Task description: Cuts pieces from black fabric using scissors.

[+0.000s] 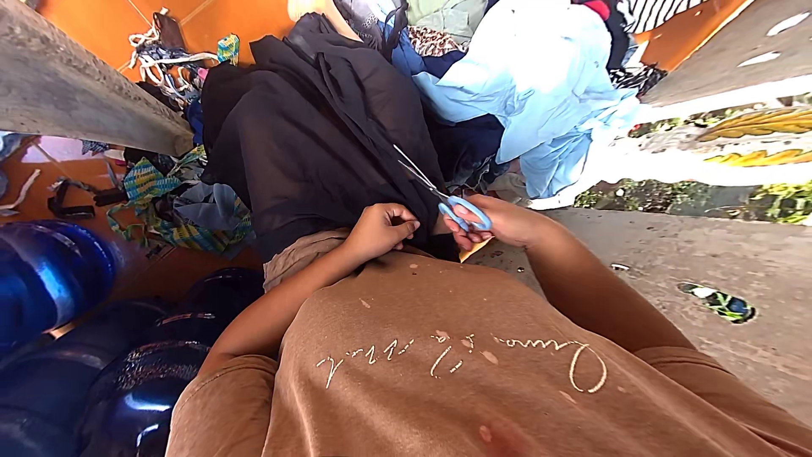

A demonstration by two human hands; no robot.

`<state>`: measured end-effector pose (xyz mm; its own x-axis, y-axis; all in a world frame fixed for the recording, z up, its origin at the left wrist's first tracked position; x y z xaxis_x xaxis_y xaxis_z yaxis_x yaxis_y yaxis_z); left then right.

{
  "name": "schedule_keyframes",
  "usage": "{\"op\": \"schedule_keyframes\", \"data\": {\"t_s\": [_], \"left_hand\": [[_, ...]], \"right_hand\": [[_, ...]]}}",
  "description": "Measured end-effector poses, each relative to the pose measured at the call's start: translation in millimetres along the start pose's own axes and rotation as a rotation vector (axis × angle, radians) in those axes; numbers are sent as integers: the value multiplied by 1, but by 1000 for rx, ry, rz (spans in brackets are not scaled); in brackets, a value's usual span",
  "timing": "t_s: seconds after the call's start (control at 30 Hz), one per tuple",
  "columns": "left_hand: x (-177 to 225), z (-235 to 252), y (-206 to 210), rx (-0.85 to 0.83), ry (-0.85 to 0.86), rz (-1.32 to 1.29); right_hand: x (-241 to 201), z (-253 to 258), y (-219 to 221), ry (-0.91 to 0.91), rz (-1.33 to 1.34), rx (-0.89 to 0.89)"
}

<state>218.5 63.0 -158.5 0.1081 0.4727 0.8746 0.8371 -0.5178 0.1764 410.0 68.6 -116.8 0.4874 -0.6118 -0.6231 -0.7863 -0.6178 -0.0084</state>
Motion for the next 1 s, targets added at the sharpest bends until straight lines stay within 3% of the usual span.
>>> {"op": "schedule_keyframes", "data": {"t_s": [0.07, 0.13, 0.23, 0.3, 0.4, 0.5, 0.57, 0.7, 0.77, 0.83, 1.0], "left_hand": [[13, -1, -12, -46, -55, 184], [28, 0, -32, 43, 14, 315], [52, 14, -65, 298, 164, 434], [67, 34, -82, 430, 219, 551], [78, 76, -100, 498, 162, 758], [68, 105, -106, 426, -10, 821], [64, 102, -102, 424, -28, 788], [46, 73, -95, 751, 131, 583], [39, 65, -92, 852, 132, 435], [36, 64, -88, 837, 117, 369], [26, 64, -54, 622, 237, 572]], "right_hand": [[3, -13, -26, -17, -97, -101], [1, -22, -52, -73, -122, -66], [-9, -8, -82, -244, -40, 288], [-15, 26, -92, -321, 52, 539], [-28, 94, -98, -322, 170, 751], [-39, 149, -103, -271, 292, 812], [-48, 165, -100, -246, 290, 809], [-58, 163, -98, -246, 115, 791], [-58, 157, -101, -228, 60, 795], [-53, 146, -113, -212, 63, 859], [-14, 89, -161, -101, 20, 1069]]}}
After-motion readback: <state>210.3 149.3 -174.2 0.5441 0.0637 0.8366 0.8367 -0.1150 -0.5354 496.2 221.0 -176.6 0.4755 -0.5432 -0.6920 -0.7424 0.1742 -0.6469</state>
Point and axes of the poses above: each hand's wrist, its own z-axis towards the middle knuckle, its own y-axis out of the palm, x = y × z, the point moved 5 cm from there along z, towards the middle knuckle, and after that the axes turned 4 degrees about x, right-handed, at the moved point
